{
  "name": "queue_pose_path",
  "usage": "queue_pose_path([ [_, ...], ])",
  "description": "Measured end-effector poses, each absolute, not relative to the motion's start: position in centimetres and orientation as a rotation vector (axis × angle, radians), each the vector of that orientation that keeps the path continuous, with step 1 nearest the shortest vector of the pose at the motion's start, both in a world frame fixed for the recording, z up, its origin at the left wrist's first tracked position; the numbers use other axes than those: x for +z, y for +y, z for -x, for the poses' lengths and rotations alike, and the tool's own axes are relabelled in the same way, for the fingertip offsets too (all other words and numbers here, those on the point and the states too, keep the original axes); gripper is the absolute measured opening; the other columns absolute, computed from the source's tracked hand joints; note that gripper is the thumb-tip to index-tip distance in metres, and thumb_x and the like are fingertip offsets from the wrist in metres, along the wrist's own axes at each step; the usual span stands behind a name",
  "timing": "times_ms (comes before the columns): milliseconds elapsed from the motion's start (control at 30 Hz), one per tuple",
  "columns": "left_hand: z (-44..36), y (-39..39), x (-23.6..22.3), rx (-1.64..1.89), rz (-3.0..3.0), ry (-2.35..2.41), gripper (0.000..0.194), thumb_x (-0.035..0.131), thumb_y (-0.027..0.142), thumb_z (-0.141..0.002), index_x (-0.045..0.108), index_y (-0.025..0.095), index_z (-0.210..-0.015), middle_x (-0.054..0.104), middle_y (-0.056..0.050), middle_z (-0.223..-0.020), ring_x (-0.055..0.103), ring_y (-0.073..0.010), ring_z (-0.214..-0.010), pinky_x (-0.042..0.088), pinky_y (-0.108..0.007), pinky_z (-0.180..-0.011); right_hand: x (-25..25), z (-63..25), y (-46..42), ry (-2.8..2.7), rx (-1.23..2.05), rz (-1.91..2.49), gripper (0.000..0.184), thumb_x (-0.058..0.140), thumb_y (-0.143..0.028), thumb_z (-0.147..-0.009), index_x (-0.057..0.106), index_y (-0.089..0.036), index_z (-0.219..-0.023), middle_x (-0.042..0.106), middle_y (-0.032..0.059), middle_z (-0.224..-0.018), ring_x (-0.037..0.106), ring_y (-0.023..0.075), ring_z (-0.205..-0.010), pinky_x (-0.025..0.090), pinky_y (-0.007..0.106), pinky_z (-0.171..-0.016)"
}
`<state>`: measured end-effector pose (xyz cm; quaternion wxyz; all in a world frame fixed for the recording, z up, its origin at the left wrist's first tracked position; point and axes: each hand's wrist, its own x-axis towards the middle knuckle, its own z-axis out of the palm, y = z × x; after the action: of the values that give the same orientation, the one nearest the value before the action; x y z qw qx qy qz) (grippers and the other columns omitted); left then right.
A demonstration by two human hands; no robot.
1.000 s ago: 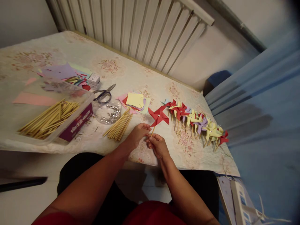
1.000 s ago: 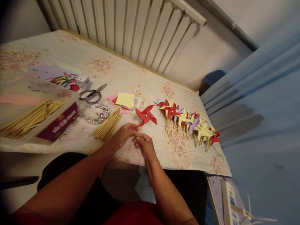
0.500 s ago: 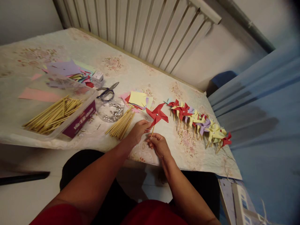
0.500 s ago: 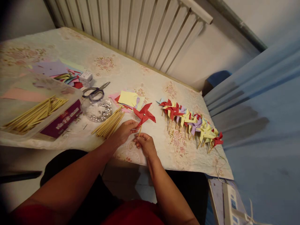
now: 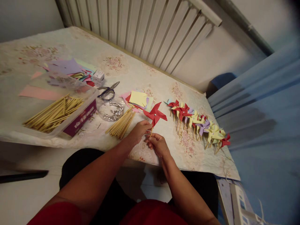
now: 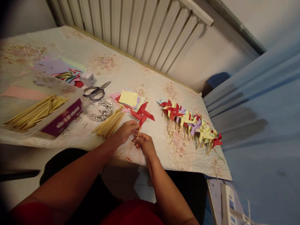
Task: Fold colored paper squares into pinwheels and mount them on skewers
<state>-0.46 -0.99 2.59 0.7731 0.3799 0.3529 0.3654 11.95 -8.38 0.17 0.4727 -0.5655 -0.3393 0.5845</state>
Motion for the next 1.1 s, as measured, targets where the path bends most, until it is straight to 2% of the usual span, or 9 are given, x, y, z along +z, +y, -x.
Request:
queue_pose_path([
  [267, 0.4, -1.24, 2.42, 0.748, -0.827, 0.704, 0.021, 0.061, 0.025, -0.075, 0.042, 0.018, -0.068, 0.043, 0.005, -0.058, 0.043, -0.0068, -0.043, 0.028, -0.017, -0.037, 0.04, -11.96, -8.37, -0.852, 1.44, 1.379, 0.024, 0.074, -0.031, -0.066, 0.068, -0.017, -0.085, 0.07, 0.001, -0.067, 0.051, 0.0078, -0.046, 0.036, 0.02, -0.043],
  [467, 0.29, -1.28, 2.34, 0.748, -0.841, 0.694, 0.018, 0.058, 0.02, -0.077, 0.042, 0.019, -0.067, 0.042, 0.006, -0.052, 0.042, -0.0074, -0.039, 0.029, -0.017, -0.034, 0.06, -11.99, -8.41, -0.869, 1.446, 1.382, 0.024, 0.073, -0.031, -0.067, 0.068, -0.016, -0.086, 0.07, 0.0011, -0.068, 0.051, 0.0071, -0.046, 0.036, 0.019, -0.043],
  [767, 0.33, -1.35, 2.12, 0.746, -0.852, 0.693, 0.031, 0.067, 0.031, -0.078, 0.042, 0.019, -0.065, 0.044, 0.006, -0.048, 0.04, -0.0062, -0.035, 0.028, -0.017, -0.033, 0.21, -11.96, -8.5, -0.878, 1.451, 1.399, 0.026, 0.073, -0.033, -0.068, 0.068, -0.016, -0.087, 0.069, 0.0012, -0.068, 0.05, 0.0073, -0.046, 0.037, 0.02, -0.044],
  [1100, 0.51, -1.4, 2.3, 0.735, -0.839, 0.689, 0.027, 0.067, 0.029, -0.077, 0.043, 0.019, -0.069, 0.045, 0.006, -0.047, 0.041, -0.0076, -0.036, 0.03, -0.018, -0.033, 0.32, -11.91, -8.49, -0.871, 1.452, 1.4, 0.027, 0.074, -0.033, -0.067, 0.068, -0.016, -0.087, 0.069, 0.0013, -0.067, 0.05, 0.0074, -0.046, 0.037, 0.02, -0.044],
])
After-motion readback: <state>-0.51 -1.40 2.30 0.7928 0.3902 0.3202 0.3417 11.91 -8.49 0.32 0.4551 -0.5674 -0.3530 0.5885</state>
